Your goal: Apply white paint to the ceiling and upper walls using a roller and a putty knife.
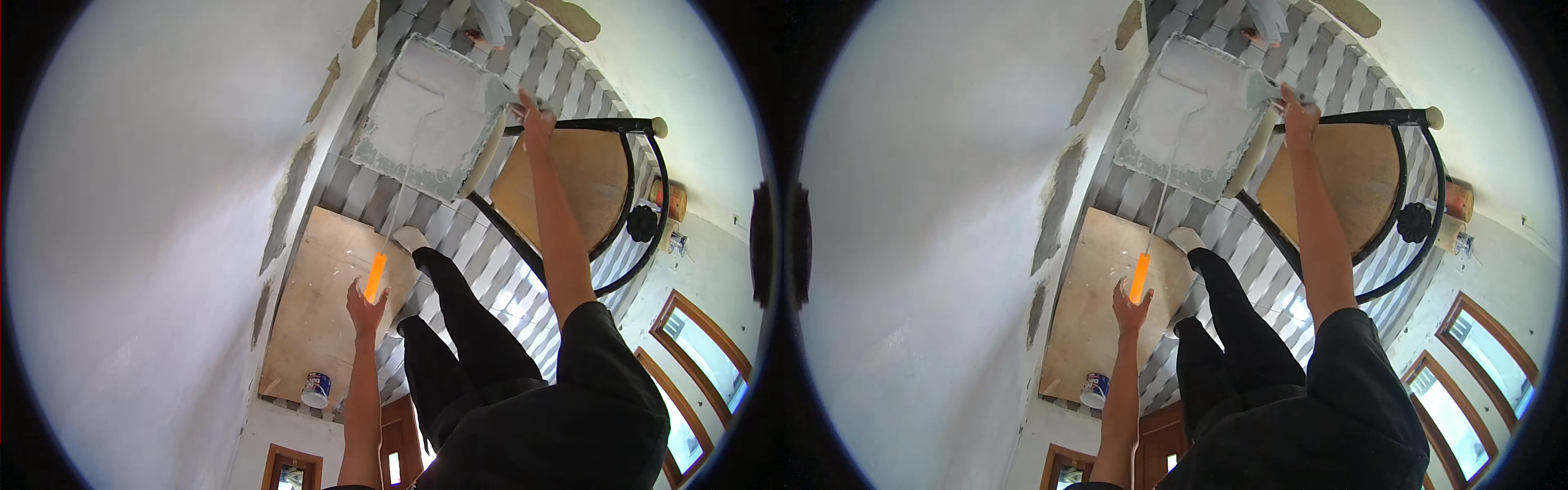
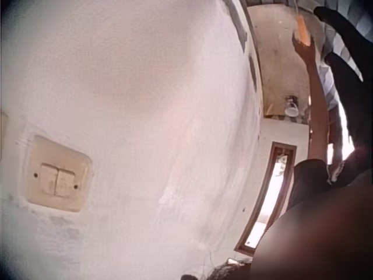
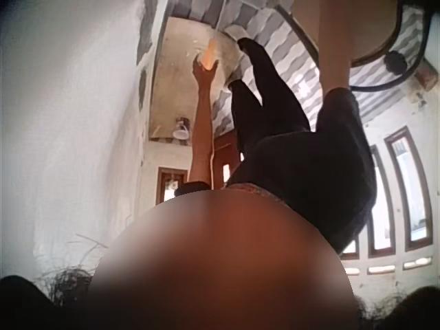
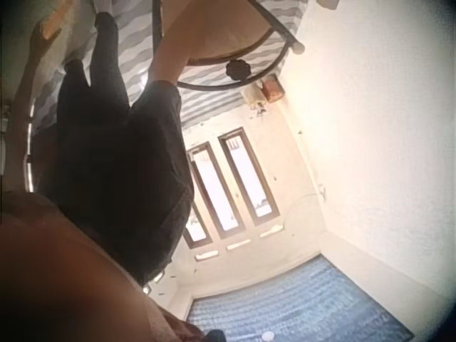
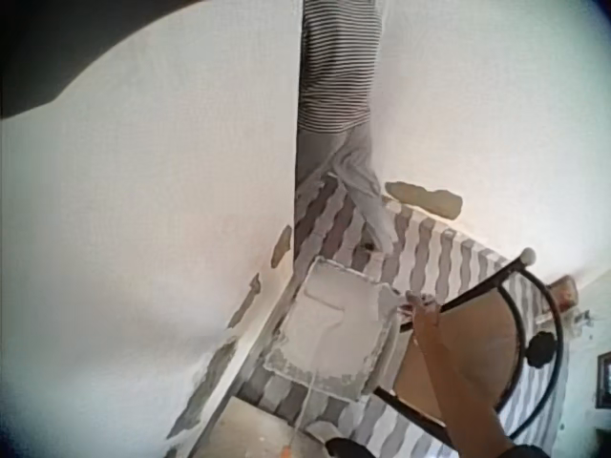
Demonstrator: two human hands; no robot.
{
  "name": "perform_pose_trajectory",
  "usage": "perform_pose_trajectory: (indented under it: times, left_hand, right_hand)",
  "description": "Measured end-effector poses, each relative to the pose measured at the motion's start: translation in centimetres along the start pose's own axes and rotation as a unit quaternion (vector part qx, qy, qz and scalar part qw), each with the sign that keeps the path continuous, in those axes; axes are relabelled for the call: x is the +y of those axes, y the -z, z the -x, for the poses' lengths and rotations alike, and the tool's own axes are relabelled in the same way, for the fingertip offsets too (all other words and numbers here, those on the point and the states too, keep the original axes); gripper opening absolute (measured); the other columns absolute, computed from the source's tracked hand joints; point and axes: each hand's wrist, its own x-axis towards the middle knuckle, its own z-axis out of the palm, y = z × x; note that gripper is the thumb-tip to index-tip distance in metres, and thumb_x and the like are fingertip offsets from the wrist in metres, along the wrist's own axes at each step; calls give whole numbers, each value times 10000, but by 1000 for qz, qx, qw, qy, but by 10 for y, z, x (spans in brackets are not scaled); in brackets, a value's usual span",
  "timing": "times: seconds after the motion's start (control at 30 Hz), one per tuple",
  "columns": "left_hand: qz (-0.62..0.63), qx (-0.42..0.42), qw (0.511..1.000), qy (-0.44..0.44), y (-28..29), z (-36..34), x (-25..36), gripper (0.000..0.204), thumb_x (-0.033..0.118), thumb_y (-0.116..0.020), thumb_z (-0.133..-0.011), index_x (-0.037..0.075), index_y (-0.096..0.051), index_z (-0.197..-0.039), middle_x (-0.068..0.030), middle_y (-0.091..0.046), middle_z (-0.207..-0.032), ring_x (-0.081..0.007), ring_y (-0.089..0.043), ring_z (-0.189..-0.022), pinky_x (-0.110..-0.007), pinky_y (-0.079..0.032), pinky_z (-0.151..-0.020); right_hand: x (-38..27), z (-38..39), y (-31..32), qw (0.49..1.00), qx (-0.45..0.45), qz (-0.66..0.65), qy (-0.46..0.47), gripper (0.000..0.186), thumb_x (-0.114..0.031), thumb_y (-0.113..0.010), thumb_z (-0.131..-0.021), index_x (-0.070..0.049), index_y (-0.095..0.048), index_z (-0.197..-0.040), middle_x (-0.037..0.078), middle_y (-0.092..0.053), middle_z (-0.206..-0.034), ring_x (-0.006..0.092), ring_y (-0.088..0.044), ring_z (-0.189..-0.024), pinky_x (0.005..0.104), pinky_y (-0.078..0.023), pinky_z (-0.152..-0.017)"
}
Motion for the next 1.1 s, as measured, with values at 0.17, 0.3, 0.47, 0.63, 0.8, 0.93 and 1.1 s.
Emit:
perform_pose_trajectory:
  times: [0.17, 0.3, 0.47, 0.63, 0.8, 0.93, 1.1]
  left_hand:
    - [102, 42, 994, -1, 3, 24, -8, 742, 363, -788, -668, -17, -452, -1210, -200, -504, -1162, -369, -490, -1098, -446, -401, -941]
    - [123, 67, 990, 17, 22, 59, -44, 710, 349, -779, -689, -18, -454, -1204, -199, -494, -1175, -370, -483, -1112, -443, -387, -961]
    - [249, 110, 962, 26, 30, 60, -33, 502, 196, -674, -818, -22, -454, -1212, -166, -504, -1177, -293, -487, -1128, -389, -384, -973]
    - [350, 90, 931, -52, 68, -13, 48, 351, 177, -479, -929, 22, -479, -1243, -125, -533, -1217, -246, -472, -1166, -374, -355, -983]
    - [757, -69, 647, -57, 158, -47, 180, 593, 504, -385, -910, 112, -378, -1355, -143, -453, -1341, -294, -432, -1218, -458, -314, -995]
    - [881, -219, 388, -158, 247, 0, 207, 610, 578, -367, -879, 128, -462, -1279, -111, -473, -1312, -291, -455, -1164, -486, -307, -1011]
    - [908, -188, 344, -149, 318, 168, 192, 648, 632, -416, -823, 172, -457, -1278, -92, -454, -1330, -280, -446, -1167, -488, -311, -1001]
  right_hand:
    - [50, -12, 35, 978, 55, -166, -111, 281, -286, -666, -841, -34, -614, -955, 87, -632, -815, 195, -646, -678, 283, -505, -565]
    - [58, 35, 28, 939, 12, -314, -142, 247, -242, -650, -851, -34, -592, -972, 109, -634, -818, 215, -639, -749, 353, -541, -682]
    - [17, 78, 33, 869, 24, -462, -175, 240, -197, -646, -846, -4, -571, -967, 138, -625, -832, 243, -628, -771, 367, -538, -716]
    - [-55, 146, 30, 813, -50, -554, -175, 229, -165, -621, -860, 20, -561, -982, 163, -596, -865, 261, -594, -839, 384, -511, -765]
    - [-145, 249, 28, 797, -183, -540, -198, 231, -223, -567, -895, -1, -568, -957, 158, -608, -859, 262, -585, -798, 379, -488, -771]
    - [-190, 376, 31, 787, -332, -489, -177, 205, -244, -543, -911, -51, -600, -948, 118, -627, -817, 226, -590, -778, 348, -483, -763]
    - [-228, 563, 82, 802, -358, -425, -220, 206, -261, -552, -917, -66, -611, -946, 91, -645, -790, 195, -624, -762, 319, -518, -720]
